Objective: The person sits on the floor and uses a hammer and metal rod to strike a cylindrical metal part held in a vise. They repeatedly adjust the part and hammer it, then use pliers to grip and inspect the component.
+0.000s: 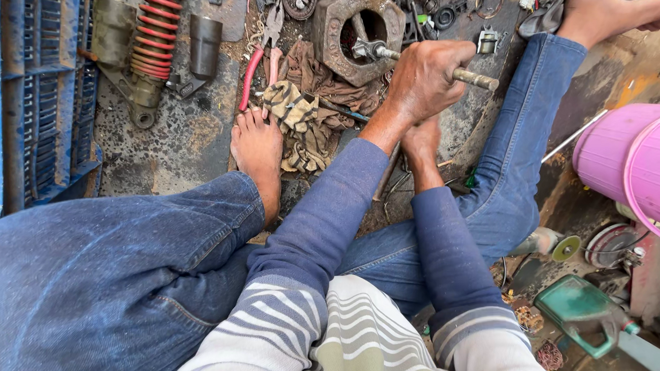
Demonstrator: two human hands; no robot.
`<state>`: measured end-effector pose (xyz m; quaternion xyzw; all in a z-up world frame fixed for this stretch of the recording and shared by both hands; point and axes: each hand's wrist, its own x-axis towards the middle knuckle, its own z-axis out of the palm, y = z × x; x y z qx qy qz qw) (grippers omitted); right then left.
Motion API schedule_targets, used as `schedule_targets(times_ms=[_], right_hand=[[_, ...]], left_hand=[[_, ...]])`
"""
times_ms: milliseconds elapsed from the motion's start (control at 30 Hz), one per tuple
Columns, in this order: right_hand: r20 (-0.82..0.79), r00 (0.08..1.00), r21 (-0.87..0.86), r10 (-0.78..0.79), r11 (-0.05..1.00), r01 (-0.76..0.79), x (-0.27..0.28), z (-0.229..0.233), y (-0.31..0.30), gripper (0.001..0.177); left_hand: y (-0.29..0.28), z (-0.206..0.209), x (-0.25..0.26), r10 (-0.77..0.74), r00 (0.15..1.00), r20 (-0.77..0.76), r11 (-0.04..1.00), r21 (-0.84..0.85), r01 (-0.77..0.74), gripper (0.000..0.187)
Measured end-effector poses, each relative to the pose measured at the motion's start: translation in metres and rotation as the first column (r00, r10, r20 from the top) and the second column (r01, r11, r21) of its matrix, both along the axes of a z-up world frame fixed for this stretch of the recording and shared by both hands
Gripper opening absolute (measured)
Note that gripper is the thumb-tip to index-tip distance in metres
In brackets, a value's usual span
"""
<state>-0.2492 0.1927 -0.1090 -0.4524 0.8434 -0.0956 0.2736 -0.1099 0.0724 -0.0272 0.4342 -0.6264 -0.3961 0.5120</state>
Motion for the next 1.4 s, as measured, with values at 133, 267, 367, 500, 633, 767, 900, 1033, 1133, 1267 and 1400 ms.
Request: schedule_targets(times_ms=[133,267,367,500,633,767,900,1033,1133,1267,1400], right_hand=[[0.042,0.999,0.105,-0.019,0.994,0.015,-0.021,-0.032,0.009,0.053],[0.497,0.829,0.074,-0.257,0.964,0.254,-0.031,-0.006,-0.003,0.032],[0.620,0.703,0.226,-0.349,0.937,0.266,-0.025,0.051,-0.011,0.016],[0.363,0.928,-0.044,-0.082,0.994,0.105,0.006,0.141,0.010,0.017],[0.620,0.784,-0.181,0.019,0.976,0.119,0.013,0.225,0.022,0.039],[0.512,0.836,-0.308,0.198,0.951,-0.037,0.023,0.283,0.023,0.064],[0.287,0.900,-0.338,0.327,0.914,-0.225,0.041,0.302,0.025,0.073],[0.112,0.915,-0.261,0.388,0.900,-0.350,0.048,0.306,0.017,0.071],[0.085,0.914,-0.248,0.396,0.897,-0.366,0.051,0.313,0.015,0.069],[0.236,0.889,-0.400,0.392,0.873,-0.278,0.056,0.327,0.023,0.064],[0.075,0.876,-0.342,0.477,0.837,-0.426,0.057,0.331,0.022,0.063]], left_hand=[[-0.002,0.002,-0.001,0.015,1.000,-0.012,1.000,0.009,-0.015,0.016],[-0.005,0.001,0.005,0.053,0.998,-0.037,0.998,-0.027,-0.054,0.015],[-0.005,0.004,0.009,0.040,0.997,-0.061,0.999,0.007,-0.040,0.014],[-0.013,0.004,0.014,0.048,0.994,-0.101,0.999,-0.012,-0.049,0.017],[-0.005,0.000,0.009,0.004,0.996,-0.088,1.000,-0.014,-0.006,0.013],[-0.005,-0.001,0.005,0.007,0.999,-0.050,1.000,-0.029,-0.008,0.017],[-0.005,-0.006,0.007,0.048,0.998,-0.031,0.998,-0.029,-0.048,0.018],[-0.009,-0.008,0.004,0.033,0.999,-0.028,0.999,-0.041,-0.035,0.016],[-0.006,-0.008,0.006,0.046,0.999,-0.025,0.998,-0.036,-0.046,0.016],[-0.007,-0.004,0.006,0.026,0.997,-0.071,0.999,-0.028,-0.028,0.017],[-0.005,-0.002,0.013,0.047,0.997,-0.068,0.998,-0.028,-0.049,0.018]])
